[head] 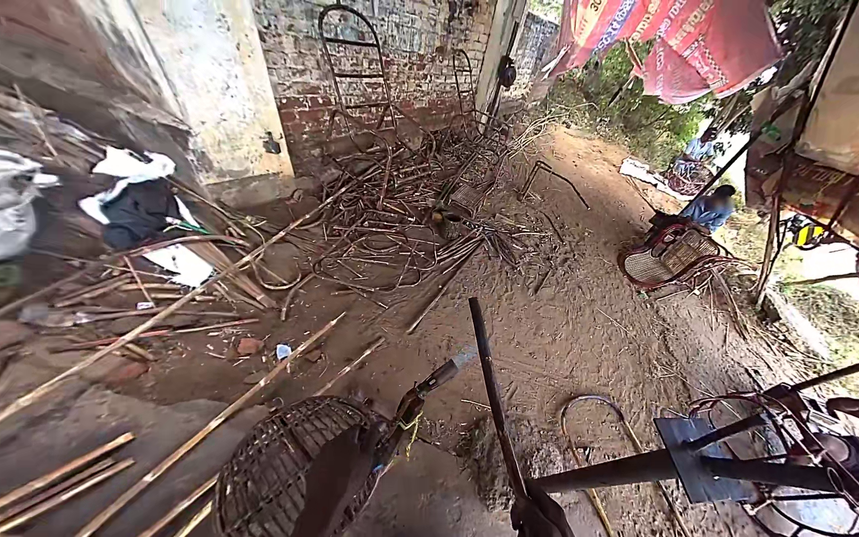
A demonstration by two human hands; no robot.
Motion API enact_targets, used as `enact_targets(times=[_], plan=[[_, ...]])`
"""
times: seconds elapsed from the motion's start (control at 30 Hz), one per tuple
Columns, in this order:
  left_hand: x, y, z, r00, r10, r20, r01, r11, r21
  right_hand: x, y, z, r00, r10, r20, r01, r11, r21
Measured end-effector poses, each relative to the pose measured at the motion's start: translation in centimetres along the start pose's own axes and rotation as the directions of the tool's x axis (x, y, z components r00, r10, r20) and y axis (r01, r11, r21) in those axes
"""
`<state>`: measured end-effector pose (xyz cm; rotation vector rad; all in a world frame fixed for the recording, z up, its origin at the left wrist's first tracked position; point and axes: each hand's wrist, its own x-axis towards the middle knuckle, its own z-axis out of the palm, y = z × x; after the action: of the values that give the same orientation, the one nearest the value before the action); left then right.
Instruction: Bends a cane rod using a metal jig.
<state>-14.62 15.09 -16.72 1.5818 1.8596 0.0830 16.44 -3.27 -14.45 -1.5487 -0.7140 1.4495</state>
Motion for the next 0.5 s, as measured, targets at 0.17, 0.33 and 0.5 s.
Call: enact_targets(times=[0.17,0.33,0.5], plan=[[1.0,-0.1,-0.4,0.998,-0.016,0.053,0.017,1.0,-0.017,3.6,-3.3,4.0,0.978,-0.186,-0.095,0.188,0.982,0.021],[1.7,-0.5,-0.2,0.997,0.015,0.078,-0.005,0.991,-0.134,7.6,-6.1,6.2,0.918,-0.377,-0.124,0.326,0.894,-0.309],[-2.1,2.7,-1.9,0.995,-0.008,0.099,0.04,0.943,-0.331,-0.2,-2.6,2.1,0.906,-0.413,-0.091,0.373,0.883,-0.286]])
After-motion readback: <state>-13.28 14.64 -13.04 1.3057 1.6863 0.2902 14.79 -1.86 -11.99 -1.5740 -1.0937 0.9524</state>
